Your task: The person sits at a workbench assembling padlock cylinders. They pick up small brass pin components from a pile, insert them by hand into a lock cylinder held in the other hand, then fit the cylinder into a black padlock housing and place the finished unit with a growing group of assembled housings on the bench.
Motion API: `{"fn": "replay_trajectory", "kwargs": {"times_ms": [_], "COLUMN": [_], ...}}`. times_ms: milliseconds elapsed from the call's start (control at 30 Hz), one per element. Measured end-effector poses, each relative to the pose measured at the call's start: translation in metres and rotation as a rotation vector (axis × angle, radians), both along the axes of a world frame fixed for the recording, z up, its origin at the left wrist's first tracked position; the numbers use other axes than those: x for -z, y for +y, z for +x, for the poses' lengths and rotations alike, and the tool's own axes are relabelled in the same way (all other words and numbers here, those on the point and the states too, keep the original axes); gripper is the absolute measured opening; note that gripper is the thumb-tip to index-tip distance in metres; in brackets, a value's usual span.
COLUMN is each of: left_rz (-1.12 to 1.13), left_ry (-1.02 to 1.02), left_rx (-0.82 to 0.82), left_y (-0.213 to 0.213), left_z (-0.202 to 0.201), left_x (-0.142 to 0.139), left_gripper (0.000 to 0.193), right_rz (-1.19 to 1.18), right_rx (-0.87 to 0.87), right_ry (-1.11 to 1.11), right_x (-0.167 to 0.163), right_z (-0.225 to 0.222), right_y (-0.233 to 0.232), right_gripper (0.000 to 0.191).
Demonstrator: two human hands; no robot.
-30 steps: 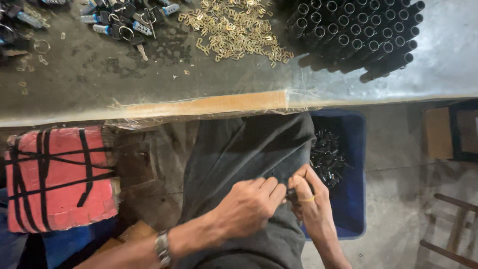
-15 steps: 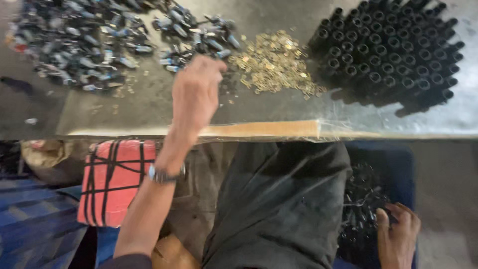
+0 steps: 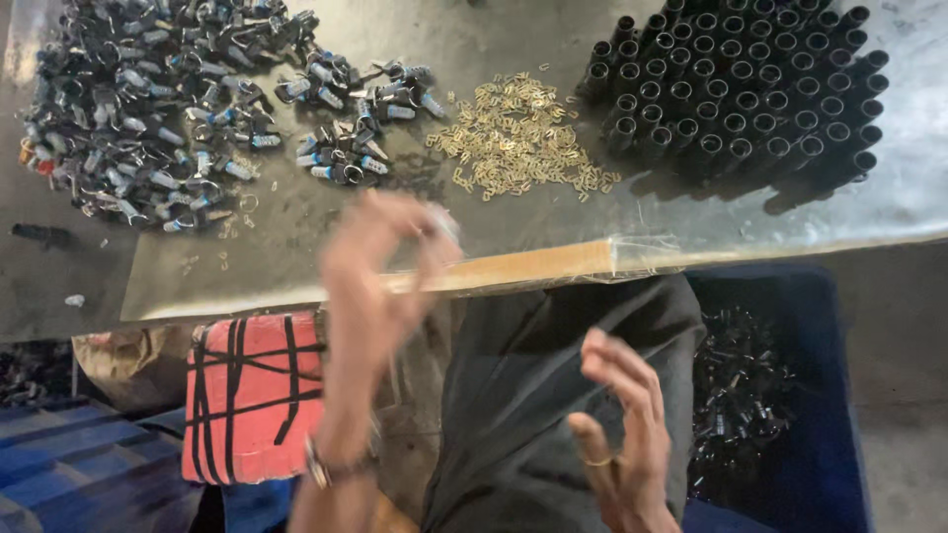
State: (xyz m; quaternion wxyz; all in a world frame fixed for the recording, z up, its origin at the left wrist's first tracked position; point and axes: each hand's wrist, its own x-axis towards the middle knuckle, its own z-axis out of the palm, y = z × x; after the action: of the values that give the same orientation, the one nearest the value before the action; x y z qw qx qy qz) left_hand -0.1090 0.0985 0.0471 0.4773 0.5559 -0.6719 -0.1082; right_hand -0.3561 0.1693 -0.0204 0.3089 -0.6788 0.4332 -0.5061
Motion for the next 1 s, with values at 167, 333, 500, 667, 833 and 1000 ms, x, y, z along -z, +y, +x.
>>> {"fn": "replay_trajectory", "kwargs": {"times_ms": [167,333,500,667,833,1000], "left_rz": [0.134,0.11,0.133,0.141,0.063,0.077], "left_ry": [0.118,-0.392,-0.457,-0.357,-0.478,-0.346], "left_rx": [0.278,-0.08,-0.133,-0.104,-0.06,-0.056], "left_y": [0.017,-0.033,-0.045,-0.035,-0.044,-0.041], "left_z": [-0.035,-0.014,-0.006,-0.006,-0.011,-0.014], "left_x": [0.005,0.037,0.069,0.078,0.078,0.079], "left_gripper": [0.027,0.044,0.052,0.057,0.054,0.051], "right_rz": [0.404,0.987,0.999,0.972,0.998,0.874], "right_rx": [-0.426,-0.577,-0.201,-0.157,-0.14,-0.255], "right_ry": [-0.396,-0.832,-0.543,-0.789,-0.464,-0.445], "right_x": [0.016,0.072,0.128,0.135,0.1,0.084], "right_z": [0.023,0.018,-0.023,-0.051,-0.04,-0.028], "right_y": [-0.017,0.008,0.03,0.04,0.031,0.016], "right_gripper": [0.041,0.026,0.028,0.042,0.038,0.033]}}
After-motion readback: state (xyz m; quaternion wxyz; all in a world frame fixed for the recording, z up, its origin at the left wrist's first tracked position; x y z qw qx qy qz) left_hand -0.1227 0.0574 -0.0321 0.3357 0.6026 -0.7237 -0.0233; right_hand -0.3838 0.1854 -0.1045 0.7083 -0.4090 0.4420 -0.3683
